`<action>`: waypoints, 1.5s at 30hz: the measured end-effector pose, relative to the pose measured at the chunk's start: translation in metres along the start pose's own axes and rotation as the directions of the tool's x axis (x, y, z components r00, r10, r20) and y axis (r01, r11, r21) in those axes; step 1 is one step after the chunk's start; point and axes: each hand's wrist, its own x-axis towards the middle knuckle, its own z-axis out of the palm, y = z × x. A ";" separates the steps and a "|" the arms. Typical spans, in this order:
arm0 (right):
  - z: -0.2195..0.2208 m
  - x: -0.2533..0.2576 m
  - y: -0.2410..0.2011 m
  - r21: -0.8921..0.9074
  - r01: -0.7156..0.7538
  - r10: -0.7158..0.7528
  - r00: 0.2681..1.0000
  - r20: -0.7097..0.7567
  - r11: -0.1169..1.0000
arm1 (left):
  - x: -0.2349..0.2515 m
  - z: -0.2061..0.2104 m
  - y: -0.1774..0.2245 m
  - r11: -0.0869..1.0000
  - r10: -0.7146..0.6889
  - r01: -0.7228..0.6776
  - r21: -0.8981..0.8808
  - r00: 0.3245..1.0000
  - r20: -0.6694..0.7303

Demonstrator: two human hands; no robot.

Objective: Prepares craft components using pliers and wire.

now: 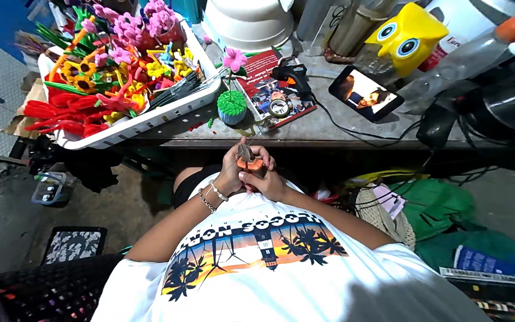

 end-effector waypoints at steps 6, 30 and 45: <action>0.000 -0.001 0.003 0.009 -0.009 0.009 1.000 -0.002 1.000 | 0.000 -0.001 -0.006 1.000 -0.011 0.010 -0.030 0.999 -0.038; -0.003 0.003 -0.010 0.193 0.125 -0.158 0.973 0.169 0.973 | -0.017 0.010 0.013 0.978 -0.178 0.169 -0.126 0.982 -0.066; 0.008 -0.001 0.001 0.104 0.008 -0.008 1.000 -0.001 0.995 | -0.020 0.014 -0.009 0.983 -0.177 0.181 -0.033 0.886 -0.428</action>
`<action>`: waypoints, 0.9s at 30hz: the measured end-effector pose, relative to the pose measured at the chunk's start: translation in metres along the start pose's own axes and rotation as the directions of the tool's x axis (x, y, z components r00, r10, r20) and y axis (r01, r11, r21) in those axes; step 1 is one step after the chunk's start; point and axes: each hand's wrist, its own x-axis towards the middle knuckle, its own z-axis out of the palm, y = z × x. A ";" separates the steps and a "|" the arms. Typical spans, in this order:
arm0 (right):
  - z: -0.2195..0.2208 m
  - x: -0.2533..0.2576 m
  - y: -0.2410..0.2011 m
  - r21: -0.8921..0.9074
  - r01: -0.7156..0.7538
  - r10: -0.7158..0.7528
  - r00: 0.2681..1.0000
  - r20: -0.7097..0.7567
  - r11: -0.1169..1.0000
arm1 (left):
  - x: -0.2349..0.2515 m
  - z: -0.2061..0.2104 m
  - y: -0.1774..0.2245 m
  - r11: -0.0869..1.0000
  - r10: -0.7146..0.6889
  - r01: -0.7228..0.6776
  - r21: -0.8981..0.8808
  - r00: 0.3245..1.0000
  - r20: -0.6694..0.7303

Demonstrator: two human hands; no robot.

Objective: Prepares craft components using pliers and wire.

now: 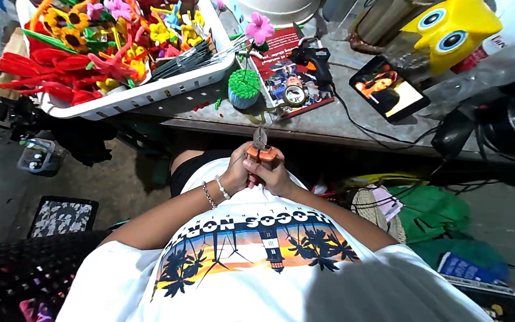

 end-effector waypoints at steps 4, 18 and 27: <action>0.000 0.003 0.005 -0.027 0.028 -0.028 1.000 0.001 0.999 | 0.000 0.000 -0.001 1.000 0.026 -0.026 -0.012 1.000 -0.007; -0.026 -0.002 -0.022 -0.287 0.228 -0.191 0.970 0.150 0.930 | 0.009 0.012 0.014 0.976 0.220 -0.216 -0.042 0.959 0.179; 0.027 0.015 -0.075 -0.502 0.766 -0.261 0.621 0.739 0.401 | 0.067 0.001 -0.014 0.834 0.410 -0.491 0.253 0.857 0.312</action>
